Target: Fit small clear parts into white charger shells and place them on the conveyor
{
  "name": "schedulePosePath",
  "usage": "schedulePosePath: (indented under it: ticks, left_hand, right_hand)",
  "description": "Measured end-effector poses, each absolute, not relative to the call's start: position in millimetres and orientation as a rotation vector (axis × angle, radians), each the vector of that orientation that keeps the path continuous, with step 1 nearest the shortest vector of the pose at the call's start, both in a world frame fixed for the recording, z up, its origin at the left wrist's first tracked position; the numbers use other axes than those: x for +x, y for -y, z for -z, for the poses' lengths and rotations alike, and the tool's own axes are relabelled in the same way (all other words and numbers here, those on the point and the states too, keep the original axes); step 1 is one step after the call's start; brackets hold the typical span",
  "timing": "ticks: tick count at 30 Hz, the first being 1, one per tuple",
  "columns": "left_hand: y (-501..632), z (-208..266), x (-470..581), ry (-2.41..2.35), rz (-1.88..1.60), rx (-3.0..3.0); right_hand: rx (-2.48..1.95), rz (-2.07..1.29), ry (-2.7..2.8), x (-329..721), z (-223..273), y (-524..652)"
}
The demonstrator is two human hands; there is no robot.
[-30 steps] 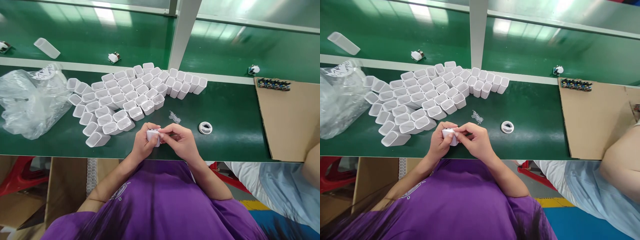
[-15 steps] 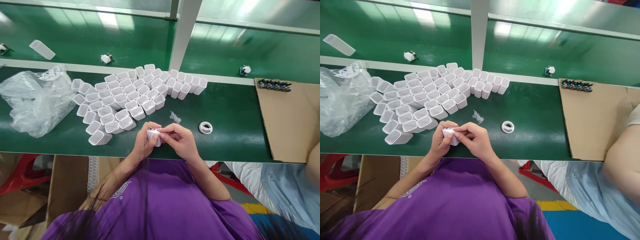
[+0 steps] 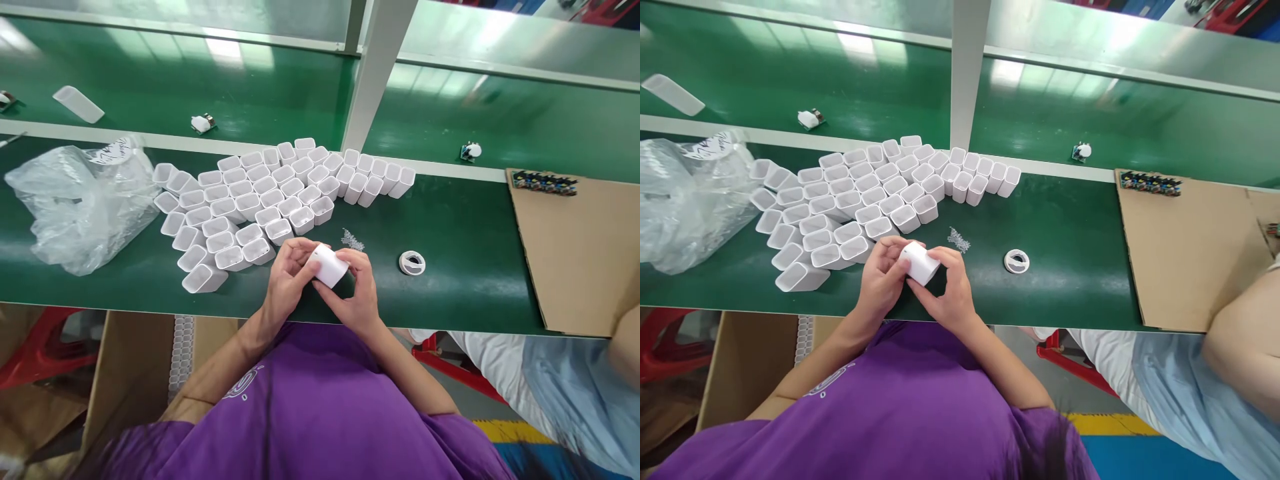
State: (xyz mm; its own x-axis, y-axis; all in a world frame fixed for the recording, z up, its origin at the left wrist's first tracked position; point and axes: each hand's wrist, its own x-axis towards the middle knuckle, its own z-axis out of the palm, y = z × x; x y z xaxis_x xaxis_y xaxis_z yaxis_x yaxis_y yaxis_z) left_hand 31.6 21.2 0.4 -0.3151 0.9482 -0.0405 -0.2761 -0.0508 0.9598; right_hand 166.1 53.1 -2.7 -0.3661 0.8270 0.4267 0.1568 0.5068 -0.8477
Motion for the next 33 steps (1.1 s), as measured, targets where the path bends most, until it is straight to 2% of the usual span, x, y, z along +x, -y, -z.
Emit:
schedulePosePath:
  ticks: [5, 13, 23, 29, 33]
  left_hand:
    - [-24, -6, 29, -1.13, -1.404, 0.534]
    - [-22, -4, 31, -1.018, -1.282, 0.523]
    - [-24, -3, 31, -1.091, -1.329, 0.524]
    - [-28, -7, 31, -1.104, -1.286, 0.554]
    - [-29, -8, 30, -1.138, -1.29, 0.579]
  right_hand:
    - [-0.808, -0.671, 1.923, 163, -11, -59]
    - [-0.818, -0.662, 1.987, 167, -18, -64]
    - [-0.843, -0.675, 2.075, 176, -26, -71]
    - [-0.989, -0.459, 2.036, 217, -63, -177]
    - [-1.211, -0.424, 2.114, 217, -64, -286]
